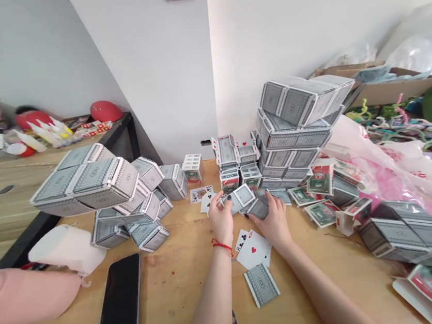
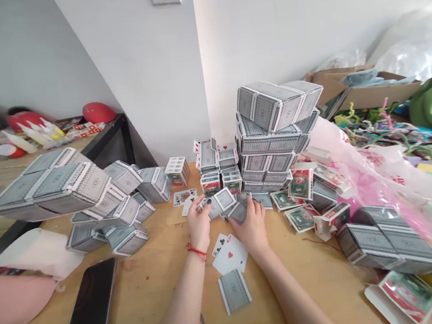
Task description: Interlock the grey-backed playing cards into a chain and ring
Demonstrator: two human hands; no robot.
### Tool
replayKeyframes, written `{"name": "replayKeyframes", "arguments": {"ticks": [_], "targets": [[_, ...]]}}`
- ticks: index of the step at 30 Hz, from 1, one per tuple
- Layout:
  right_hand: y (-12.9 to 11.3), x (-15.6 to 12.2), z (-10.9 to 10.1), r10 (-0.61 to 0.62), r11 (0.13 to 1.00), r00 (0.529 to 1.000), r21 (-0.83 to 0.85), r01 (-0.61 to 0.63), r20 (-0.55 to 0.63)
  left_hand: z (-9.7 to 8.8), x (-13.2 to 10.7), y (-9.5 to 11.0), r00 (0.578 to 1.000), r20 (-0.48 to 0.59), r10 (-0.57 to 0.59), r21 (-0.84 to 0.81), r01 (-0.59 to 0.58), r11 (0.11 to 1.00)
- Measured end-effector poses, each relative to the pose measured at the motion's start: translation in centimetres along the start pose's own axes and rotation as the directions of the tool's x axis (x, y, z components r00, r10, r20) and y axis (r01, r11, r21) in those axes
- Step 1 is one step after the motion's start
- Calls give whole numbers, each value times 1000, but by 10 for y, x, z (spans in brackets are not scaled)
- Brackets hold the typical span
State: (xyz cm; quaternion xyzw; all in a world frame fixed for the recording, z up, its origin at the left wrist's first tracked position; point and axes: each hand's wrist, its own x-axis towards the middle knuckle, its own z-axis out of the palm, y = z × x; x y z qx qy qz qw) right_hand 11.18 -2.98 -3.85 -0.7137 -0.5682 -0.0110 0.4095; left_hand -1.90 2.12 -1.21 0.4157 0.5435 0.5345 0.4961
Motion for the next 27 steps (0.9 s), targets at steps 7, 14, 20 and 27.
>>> {"name": "replayKeyframes", "arguments": {"ticks": [7,14,20,27], "targets": [[0,1,-2,-3,999,1000,43,3,20,-2,5,-1,998,9,59,71,-59,996],[-13,3,-13,35,977,999,212,-37,13,-9,13,-6,995,-17,98,72,-97,993],[-15,3,-13,95,944,995,315,-97,21,-13,17,-9,994,-58,90,51,-87,995],[-13,3,-9,138,918,989,368,-149,57,-18,19,-9,992,-5,129,113,-128,985]]}}
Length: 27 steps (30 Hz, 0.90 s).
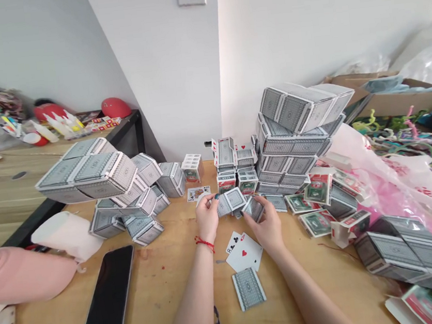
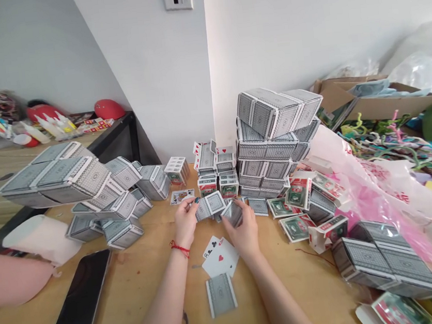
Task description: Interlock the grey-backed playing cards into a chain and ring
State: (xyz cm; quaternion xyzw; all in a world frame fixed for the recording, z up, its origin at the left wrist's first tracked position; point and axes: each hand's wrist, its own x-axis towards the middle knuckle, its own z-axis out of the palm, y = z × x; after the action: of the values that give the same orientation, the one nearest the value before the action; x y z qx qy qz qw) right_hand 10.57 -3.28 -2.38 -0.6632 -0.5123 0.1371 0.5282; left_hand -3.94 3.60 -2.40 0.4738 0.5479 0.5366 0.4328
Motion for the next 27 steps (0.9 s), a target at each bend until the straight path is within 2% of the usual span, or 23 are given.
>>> {"name": "replayKeyframes", "arguments": {"ticks": [4,7,10,14,20,24,27], "targets": [[-1,2,-2,22,998,1000,53,-21,-13,-1,-2,6,999,11,53,96,-54,994],[0,4,0,105,977,994,183,-106,16,-1,-4,10,996,19,83,138,-85,987],[3,5,4,203,901,977,378,-213,68,-2,-4,11,996,38,80,148,-85,985],[3,8,4,288,766,955,580,-277,76,-2,-4,13,994,58,97,142,-105,984],[2,12,-6,443,669,893,635,-386,77,1,-8,21,982,131,134,130,-151,980],[4,11,-6,471,603,876,686,-407,106,7,-13,23,961,234,148,97,-175,980],[6,11,-5,478,600,868,673,-432,131,11,-16,21,941,305,148,74,-179,981]]}}
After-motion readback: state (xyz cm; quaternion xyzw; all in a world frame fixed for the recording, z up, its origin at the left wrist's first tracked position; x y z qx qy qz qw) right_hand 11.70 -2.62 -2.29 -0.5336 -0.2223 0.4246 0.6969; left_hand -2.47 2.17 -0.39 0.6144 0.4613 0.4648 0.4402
